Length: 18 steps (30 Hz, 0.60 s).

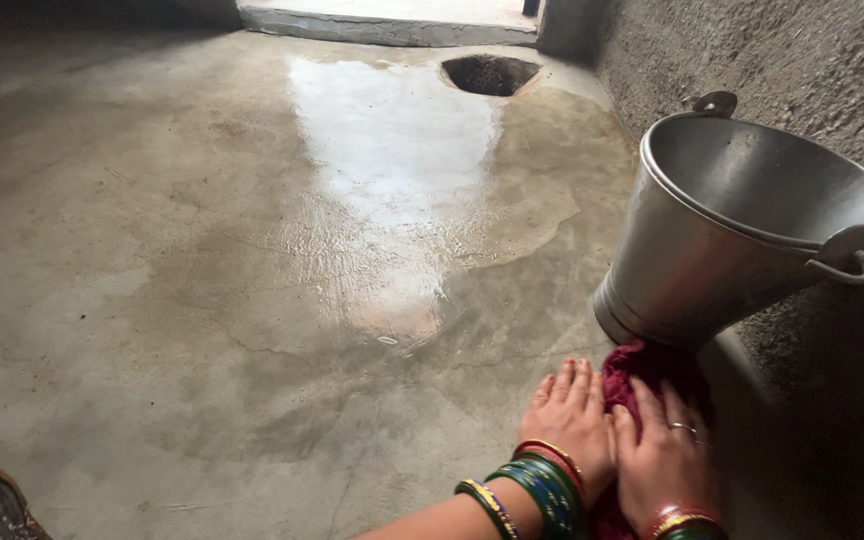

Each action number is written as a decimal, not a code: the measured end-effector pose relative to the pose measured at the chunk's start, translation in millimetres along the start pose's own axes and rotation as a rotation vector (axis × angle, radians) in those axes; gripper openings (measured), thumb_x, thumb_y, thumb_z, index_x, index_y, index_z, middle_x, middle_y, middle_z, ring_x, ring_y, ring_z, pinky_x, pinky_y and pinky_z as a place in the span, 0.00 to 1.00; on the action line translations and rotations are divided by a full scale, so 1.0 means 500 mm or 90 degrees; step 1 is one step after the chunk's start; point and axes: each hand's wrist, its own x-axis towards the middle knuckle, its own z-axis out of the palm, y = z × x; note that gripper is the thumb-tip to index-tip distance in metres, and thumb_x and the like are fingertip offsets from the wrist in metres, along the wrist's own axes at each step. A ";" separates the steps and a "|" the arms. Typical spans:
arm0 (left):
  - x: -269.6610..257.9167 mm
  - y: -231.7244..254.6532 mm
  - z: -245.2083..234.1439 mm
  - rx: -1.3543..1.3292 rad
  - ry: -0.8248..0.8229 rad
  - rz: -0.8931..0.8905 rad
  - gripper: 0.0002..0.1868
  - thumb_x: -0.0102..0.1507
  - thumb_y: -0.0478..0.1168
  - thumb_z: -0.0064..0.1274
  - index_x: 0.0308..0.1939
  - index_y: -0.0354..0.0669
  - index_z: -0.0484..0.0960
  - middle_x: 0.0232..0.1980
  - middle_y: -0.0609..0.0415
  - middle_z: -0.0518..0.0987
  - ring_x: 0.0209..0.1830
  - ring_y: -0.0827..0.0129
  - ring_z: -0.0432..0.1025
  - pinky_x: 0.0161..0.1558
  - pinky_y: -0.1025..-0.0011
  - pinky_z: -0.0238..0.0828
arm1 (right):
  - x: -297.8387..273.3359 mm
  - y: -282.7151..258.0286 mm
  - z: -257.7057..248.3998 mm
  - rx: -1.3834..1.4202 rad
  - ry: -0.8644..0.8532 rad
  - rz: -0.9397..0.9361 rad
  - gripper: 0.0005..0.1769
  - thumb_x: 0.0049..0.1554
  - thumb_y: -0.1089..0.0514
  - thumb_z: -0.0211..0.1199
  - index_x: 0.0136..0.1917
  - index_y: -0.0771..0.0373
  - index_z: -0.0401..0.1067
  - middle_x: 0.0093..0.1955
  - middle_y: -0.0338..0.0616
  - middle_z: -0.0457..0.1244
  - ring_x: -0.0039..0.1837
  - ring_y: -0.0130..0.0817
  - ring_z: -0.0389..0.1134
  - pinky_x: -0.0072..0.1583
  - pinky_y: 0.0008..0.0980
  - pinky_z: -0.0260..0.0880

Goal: The person wipes a concrete floor by hand with a cloth, periodically rinsing or dipping the cloth in a metal bucket.

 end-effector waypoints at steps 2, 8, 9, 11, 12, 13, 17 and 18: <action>0.003 0.013 0.013 -0.002 -0.007 -0.001 0.34 0.69 0.48 0.32 0.74 0.27 0.62 0.79 0.34 0.59 0.82 0.48 0.48 0.76 0.52 0.39 | -0.001 0.028 0.015 0.003 0.049 -0.020 0.30 0.61 0.39 0.50 0.73 0.47 0.66 0.77 0.52 0.56 0.77 0.55 0.54 0.75 0.50 0.52; 0.020 0.036 0.026 -0.037 -0.026 0.004 0.34 0.71 0.49 0.31 0.74 0.28 0.62 0.79 0.35 0.59 0.82 0.49 0.48 0.77 0.52 0.39 | 0.005 0.080 0.043 -0.016 0.104 -0.028 0.30 0.61 0.39 0.51 0.73 0.49 0.67 0.76 0.54 0.58 0.78 0.59 0.54 0.77 0.52 0.51; 0.019 0.034 0.024 -0.046 -0.032 0.005 0.33 0.71 0.49 0.30 0.74 0.28 0.62 0.79 0.35 0.59 0.82 0.49 0.48 0.77 0.52 0.39 | 0.003 0.080 0.044 -0.008 0.111 -0.030 0.30 0.61 0.39 0.51 0.73 0.49 0.67 0.76 0.55 0.57 0.78 0.59 0.54 0.77 0.52 0.52; 0.018 0.029 0.017 -0.035 -0.030 0.020 0.33 0.71 0.49 0.30 0.74 0.29 0.63 0.80 0.36 0.59 0.83 0.50 0.49 0.77 0.52 0.40 | 0.000 0.071 0.048 -0.022 0.118 -0.017 0.30 0.61 0.39 0.51 0.74 0.48 0.67 0.77 0.54 0.57 0.78 0.59 0.54 0.77 0.53 0.51; 0.017 0.027 0.015 -0.032 -0.029 0.026 0.33 0.71 0.49 0.30 0.74 0.30 0.64 0.80 0.37 0.59 0.83 0.50 0.49 0.77 0.52 0.40 | -0.002 0.067 0.048 -0.031 0.120 -0.011 0.30 0.61 0.39 0.52 0.74 0.47 0.67 0.77 0.54 0.57 0.78 0.59 0.54 0.77 0.53 0.51; 0.016 0.024 0.013 -0.042 -0.033 0.024 0.33 0.71 0.49 0.30 0.74 0.31 0.64 0.80 0.37 0.60 0.82 0.50 0.49 0.77 0.52 0.40 | -0.004 0.061 0.048 -0.029 0.108 0.010 0.31 0.60 0.39 0.52 0.74 0.47 0.66 0.77 0.54 0.56 0.78 0.60 0.54 0.76 0.53 0.51; 0.002 0.000 -0.006 -0.043 -0.035 0.023 0.32 0.71 0.50 0.31 0.73 0.33 0.66 0.79 0.39 0.61 0.82 0.51 0.51 0.77 0.52 0.40 | -0.020 0.022 0.056 -0.037 0.090 0.050 0.32 0.60 0.37 0.52 0.76 0.42 0.64 0.79 0.51 0.55 0.78 0.59 0.53 0.76 0.53 0.52; -0.003 -0.010 -0.013 -0.032 -0.032 0.026 0.32 0.71 0.50 0.31 0.73 0.33 0.66 0.79 0.39 0.62 0.82 0.51 0.51 0.77 0.51 0.40 | -0.021 0.009 0.059 -0.041 0.095 0.049 0.32 0.60 0.36 0.51 0.76 0.41 0.64 0.80 0.51 0.55 0.79 0.59 0.52 0.76 0.53 0.52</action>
